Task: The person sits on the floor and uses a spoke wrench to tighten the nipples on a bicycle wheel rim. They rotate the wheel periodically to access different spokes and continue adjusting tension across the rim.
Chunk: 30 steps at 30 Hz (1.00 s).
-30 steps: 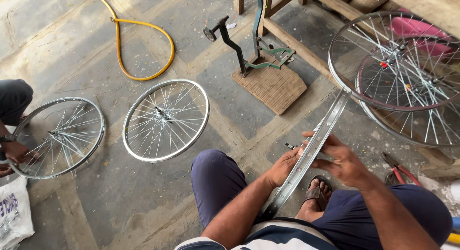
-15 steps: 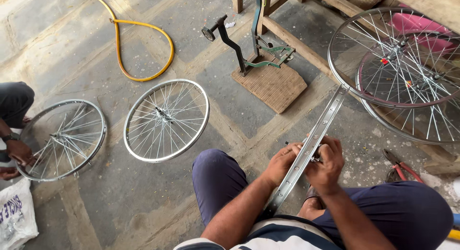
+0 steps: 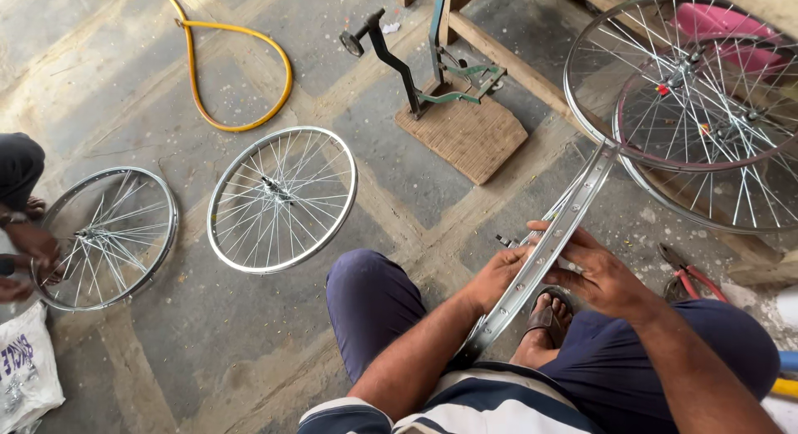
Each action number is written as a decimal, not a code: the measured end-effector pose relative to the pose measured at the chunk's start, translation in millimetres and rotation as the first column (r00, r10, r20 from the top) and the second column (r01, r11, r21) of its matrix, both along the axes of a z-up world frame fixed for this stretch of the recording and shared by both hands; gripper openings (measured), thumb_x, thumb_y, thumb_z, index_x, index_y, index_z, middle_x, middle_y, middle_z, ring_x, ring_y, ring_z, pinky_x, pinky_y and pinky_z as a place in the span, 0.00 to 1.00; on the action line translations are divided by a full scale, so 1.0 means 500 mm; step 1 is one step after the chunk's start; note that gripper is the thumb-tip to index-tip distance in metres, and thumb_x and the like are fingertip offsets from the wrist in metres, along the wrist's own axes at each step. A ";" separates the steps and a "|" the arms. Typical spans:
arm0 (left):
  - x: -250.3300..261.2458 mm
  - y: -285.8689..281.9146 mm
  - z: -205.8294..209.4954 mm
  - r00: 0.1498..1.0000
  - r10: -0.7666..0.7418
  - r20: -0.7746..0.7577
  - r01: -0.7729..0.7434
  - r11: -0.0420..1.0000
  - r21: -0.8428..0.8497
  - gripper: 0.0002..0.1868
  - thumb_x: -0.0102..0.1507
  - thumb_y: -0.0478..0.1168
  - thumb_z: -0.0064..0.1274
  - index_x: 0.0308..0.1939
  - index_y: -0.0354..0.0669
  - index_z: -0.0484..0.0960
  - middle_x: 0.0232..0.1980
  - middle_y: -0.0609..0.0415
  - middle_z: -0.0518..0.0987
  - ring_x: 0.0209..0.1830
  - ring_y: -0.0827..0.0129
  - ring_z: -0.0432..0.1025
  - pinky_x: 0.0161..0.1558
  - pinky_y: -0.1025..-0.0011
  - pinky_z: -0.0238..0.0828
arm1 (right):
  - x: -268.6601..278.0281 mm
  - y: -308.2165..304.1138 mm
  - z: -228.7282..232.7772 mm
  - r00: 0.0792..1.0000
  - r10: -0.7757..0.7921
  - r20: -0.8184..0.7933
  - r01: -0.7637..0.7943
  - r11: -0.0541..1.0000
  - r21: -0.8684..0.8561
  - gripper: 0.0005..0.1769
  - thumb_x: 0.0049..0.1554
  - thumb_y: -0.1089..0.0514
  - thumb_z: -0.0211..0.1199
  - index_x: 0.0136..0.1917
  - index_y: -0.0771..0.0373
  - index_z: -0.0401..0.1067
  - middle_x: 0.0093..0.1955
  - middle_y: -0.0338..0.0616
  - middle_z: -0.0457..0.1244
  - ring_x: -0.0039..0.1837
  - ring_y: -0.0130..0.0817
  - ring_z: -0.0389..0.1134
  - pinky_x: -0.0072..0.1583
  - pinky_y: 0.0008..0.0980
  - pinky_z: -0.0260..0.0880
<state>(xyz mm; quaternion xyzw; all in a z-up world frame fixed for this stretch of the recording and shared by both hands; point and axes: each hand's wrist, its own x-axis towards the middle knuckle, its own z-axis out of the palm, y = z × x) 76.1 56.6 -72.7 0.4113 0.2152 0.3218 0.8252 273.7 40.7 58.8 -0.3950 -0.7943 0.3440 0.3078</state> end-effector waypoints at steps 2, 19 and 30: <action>-0.002 -0.015 0.024 0.999 0.027 -0.019 -0.029 0.990 -0.139 0.25 0.76 0.50 0.39 0.75 0.45 0.67 0.56 0.52 0.80 0.49 0.73 0.75 0.49 0.72 0.72 | 0.002 -0.002 -0.011 1.000 0.000 0.005 0.000 1.000 0.028 0.24 0.51 0.55 0.69 0.62 0.58 0.76 0.71 0.44 0.62 0.73 0.44 0.61 0.68 0.41 0.67; -0.039 -0.025 0.008 0.993 -0.062 0.102 0.054 0.995 0.081 0.26 0.78 0.49 0.42 0.75 0.38 0.70 0.60 0.49 0.79 0.58 0.68 0.73 0.63 0.69 0.70 | -0.122 -0.069 -0.041 0.806 -0.425 -0.412 0.553 0.788 0.271 0.17 0.52 0.54 0.76 0.46 0.64 0.71 0.56 0.51 0.69 0.55 0.37 0.72 0.56 0.36 0.73; -0.025 -0.012 -0.012 0.998 -0.069 -0.004 0.069 0.994 0.081 0.26 0.76 0.52 0.40 0.72 0.40 0.70 0.59 0.56 0.78 0.58 0.74 0.71 0.62 0.72 0.69 | 0.047 0.006 -0.013 0.998 0.017 -0.059 -0.019 1.000 -0.020 0.22 0.55 0.58 0.68 0.63 0.61 0.76 0.70 0.45 0.66 0.71 0.39 0.68 0.69 0.39 0.71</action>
